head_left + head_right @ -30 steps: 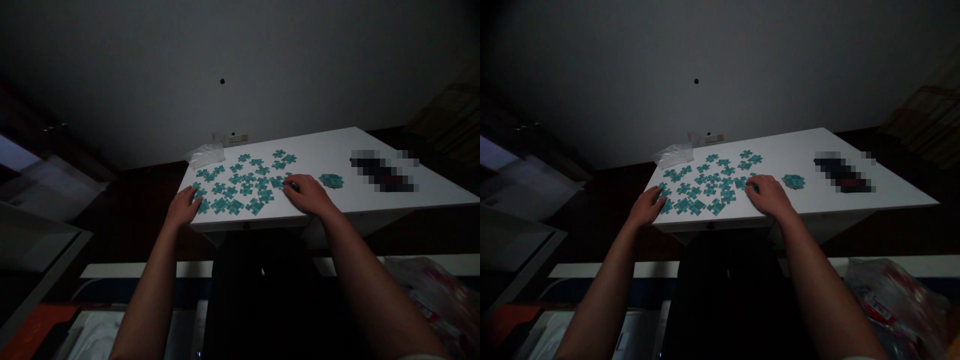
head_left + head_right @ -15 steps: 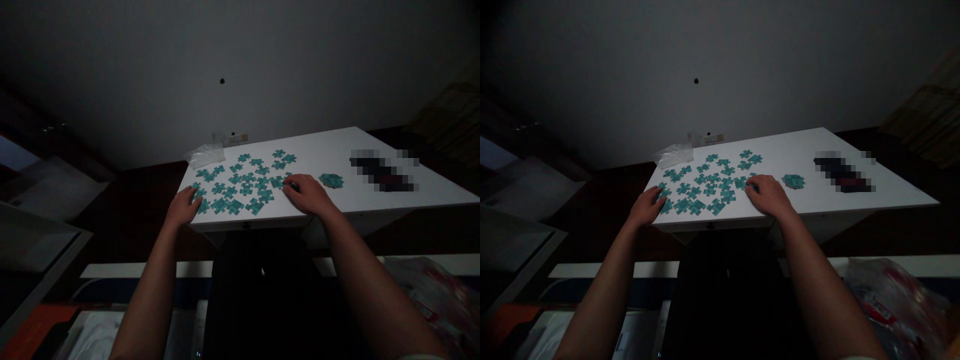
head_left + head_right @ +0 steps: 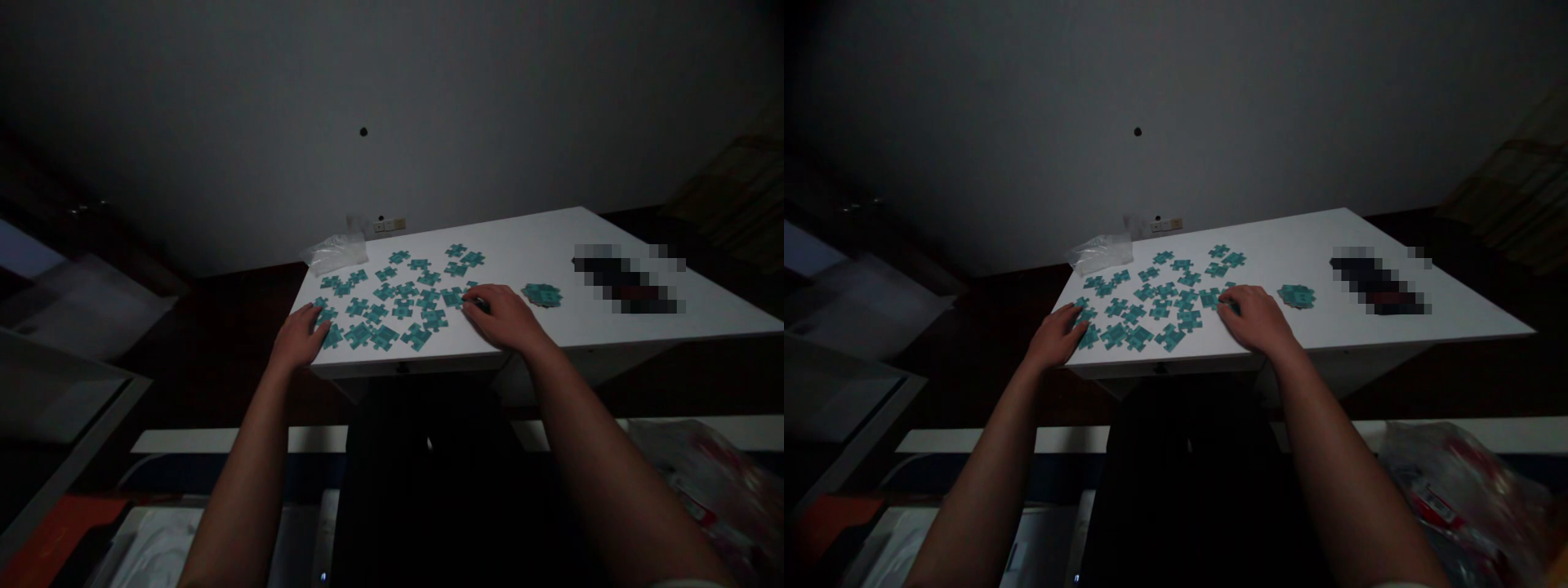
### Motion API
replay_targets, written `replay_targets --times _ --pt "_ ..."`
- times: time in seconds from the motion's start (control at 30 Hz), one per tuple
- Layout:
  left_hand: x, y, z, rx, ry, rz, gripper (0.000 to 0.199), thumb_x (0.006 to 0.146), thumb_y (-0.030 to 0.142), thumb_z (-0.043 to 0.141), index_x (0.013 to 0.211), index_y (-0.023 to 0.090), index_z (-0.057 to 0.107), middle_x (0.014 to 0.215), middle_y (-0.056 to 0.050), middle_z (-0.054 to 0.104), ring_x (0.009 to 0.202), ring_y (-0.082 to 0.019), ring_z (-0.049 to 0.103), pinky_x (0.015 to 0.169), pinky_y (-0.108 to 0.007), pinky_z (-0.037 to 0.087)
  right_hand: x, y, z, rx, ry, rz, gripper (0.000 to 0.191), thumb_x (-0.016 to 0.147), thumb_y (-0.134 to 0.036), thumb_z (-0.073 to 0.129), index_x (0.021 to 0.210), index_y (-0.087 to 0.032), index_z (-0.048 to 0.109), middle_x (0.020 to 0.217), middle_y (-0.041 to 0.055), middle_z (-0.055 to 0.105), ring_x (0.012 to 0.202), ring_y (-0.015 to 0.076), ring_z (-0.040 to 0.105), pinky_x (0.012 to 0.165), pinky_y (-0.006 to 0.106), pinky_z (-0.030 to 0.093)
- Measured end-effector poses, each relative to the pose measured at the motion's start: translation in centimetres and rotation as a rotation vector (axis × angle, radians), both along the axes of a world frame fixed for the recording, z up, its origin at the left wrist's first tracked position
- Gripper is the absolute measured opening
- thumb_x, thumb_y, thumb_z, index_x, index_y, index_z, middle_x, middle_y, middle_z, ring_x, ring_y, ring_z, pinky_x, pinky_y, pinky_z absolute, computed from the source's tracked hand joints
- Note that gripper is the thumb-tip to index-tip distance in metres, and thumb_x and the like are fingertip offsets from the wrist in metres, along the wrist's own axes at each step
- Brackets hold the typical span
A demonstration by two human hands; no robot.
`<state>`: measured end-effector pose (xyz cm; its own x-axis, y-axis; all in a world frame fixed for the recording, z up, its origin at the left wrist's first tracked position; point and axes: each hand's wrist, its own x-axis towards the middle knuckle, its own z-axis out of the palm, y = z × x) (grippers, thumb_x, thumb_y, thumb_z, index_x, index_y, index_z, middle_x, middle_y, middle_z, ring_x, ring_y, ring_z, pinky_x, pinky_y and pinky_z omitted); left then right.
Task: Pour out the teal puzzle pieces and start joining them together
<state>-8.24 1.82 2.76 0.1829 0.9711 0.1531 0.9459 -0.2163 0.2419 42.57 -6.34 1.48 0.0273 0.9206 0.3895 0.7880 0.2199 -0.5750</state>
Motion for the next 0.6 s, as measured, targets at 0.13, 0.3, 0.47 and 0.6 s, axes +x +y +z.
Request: replay_targets --times 0.13,0.3,0.47,0.6 --pt "0.07 -0.05 0.04 0.003 -0.012 0.007 0.067 0.119 0.059 0.06 0.174 0.023 0.074 0.191 -0.017 0.062 0.18 -0.041 0.056 0.152 -0.062 0.041 0.04 0.08 0.02 -0.006 0.004 -0.006 0.039 0.106 -0.051 0.066 0.124 -0.035 0.096 0.137 0.0145 0.092 0.139 0.0484 0.077 0.123 0.074 0.06" --pt "0.08 -0.05 0.15 -0.015 -0.007 0.014 0.069 0.119 0.06 0.06 0.175 0.021 0.072 0.193 -0.018 0.06 0.181 -0.041 0.055 0.153 -0.059 0.04 0.05 0.04 0.06 -0.009 0.0 0.0 0.04 0.107 -0.051 0.065 0.124 -0.032 0.096 0.139 0.0169 0.09 0.14 0.049 0.077 0.124 0.073 0.059" --pt "0.09 0.0 0.07 0.0 -0.009 0.007 0.068 0.118 0.059 0.06 0.174 0.022 0.074 0.191 -0.018 0.062 0.18 -0.041 0.056 0.153 -0.059 0.04 0.06 -0.03 0.07 -0.019 0.002 -0.003 0.039 0.107 -0.051 0.066 0.125 -0.03 0.095 0.141 0.0185 0.09 0.142 0.0503 0.077 0.123 0.073 0.059" --pt "0.06 0.01 0.02 0.005 -0.01 0.001 0.069 0.118 0.061 0.059 0.174 0.023 0.074 0.191 -0.016 0.063 0.179 -0.04 0.057 0.153 -0.059 0.04 0.05 -0.01 0.03 -0.013 -0.008 -0.003 0.042 0.107 -0.053 0.064 0.124 -0.03 0.095 0.141 0.0186 0.09 0.14 0.0505 0.078 0.123 0.073 0.06"
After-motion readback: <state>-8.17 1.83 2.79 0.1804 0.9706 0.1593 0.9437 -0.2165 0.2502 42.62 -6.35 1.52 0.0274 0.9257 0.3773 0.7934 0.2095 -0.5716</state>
